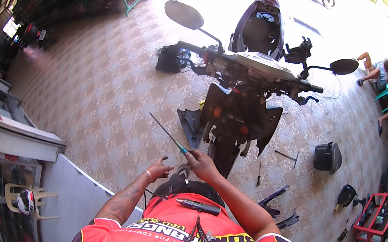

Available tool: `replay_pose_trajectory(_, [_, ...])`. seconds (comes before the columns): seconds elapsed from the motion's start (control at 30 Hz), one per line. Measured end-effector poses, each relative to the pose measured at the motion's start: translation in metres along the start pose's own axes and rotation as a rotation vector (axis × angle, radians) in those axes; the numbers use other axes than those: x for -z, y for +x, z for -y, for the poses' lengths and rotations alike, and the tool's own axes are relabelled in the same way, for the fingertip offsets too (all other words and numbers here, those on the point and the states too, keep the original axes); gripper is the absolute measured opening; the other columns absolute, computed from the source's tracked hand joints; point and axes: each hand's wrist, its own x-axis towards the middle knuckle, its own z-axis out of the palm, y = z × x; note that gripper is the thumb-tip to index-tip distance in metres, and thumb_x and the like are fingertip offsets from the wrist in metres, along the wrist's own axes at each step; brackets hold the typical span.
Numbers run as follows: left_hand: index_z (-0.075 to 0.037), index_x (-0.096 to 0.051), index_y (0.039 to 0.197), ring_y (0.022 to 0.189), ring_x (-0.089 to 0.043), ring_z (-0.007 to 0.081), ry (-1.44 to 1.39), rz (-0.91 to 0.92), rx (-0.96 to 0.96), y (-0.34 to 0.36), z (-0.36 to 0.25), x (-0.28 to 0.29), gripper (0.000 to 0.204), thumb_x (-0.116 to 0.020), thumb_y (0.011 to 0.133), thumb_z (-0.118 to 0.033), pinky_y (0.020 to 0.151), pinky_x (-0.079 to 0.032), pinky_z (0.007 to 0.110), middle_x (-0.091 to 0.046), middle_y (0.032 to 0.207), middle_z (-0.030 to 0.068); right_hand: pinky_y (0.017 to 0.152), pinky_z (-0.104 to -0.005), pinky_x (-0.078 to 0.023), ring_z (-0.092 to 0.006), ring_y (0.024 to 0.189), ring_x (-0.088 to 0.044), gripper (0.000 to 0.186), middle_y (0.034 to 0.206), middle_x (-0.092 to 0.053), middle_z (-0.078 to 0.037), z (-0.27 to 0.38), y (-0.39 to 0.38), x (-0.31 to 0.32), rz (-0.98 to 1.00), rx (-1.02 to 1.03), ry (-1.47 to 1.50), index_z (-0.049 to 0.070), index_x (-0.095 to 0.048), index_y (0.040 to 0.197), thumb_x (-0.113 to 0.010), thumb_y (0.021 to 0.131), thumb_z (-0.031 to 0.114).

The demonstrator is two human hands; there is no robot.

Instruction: The person works on a motorcycle in a repair shop, using a screwdriver to adjust components near the handlebars and front assembly. The person retrieves a box from the floor and hands it to a person behind a counter, then returns to the motorcycle to continue adjustments.

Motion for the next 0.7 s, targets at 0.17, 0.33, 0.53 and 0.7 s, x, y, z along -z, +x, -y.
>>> replay_pose_trajectory(0.17, [-0.010,-0.029,0.151,0.065,-0.052,0.0110,0.126,0.090,0.013,0.050,-0.045,0.038,0.081,-0.078,0.086,-0.015,0.057,-0.051,0.029,-0.053,0.084,0.0013,0.067,-0.0275,-0.051,-0.0106,0.080,-0.063,0.038,0.095,-0.066,-0.006,0.024,0.039,-0.012,0.033,-0.097,0.592,0.004,-0.054,0.124,-0.060,0.099,0.033])
replay_pose_trajectory(0.33, [-0.009,-0.030,0.151,0.067,-0.055,0.0122,0.238,0.159,0.057,0.077,-0.071,0.079,0.083,-0.079,0.085,-0.017,0.059,-0.053,0.029,-0.057,0.088,0.0036,0.066,-0.0278,-0.054,-0.0123,0.079,-0.062,0.036,0.099,-0.061,-0.008,0.031,0.047,-0.022,-0.211,0.050,0.656,0.003,-0.046,0.120,-0.068,0.094,0.016])
replay_pose_trajectory(0.53, [-0.010,-0.028,0.152,0.071,-0.057,0.0126,0.165,0.190,0.099,0.090,-0.076,0.120,0.089,-0.083,0.082,-0.021,0.064,-0.055,0.029,-0.060,0.096,0.0076,0.059,-0.0263,-0.050,-0.0085,0.068,-0.058,0.040,0.082,-0.059,-0.002,0.036,0.035,-0.017,-0.464,-0.133,0.405,0.002,-0.051,0.122,-0.069,0.094,0.023])
replay_pose_trajectory(0.7, [-0.010,-0.028,0.151,0.061,-0.052,0.0101,0.088,0.147,0.101,0.093,-0.085,0.138,0.084,-0.079,0.085,-0.014,0.055,-0.050,0.027,-0.054,0.079,0.0007,0.056,-0.0245,-0.046,-0.0064,0.063,-0.053,0.039,0.077,-0.057,0.000,0.049,0.043,-0.006,-0.472,-0.097,0.574,0.002,-0.051,0.131,-0.057,0.102,0.028])
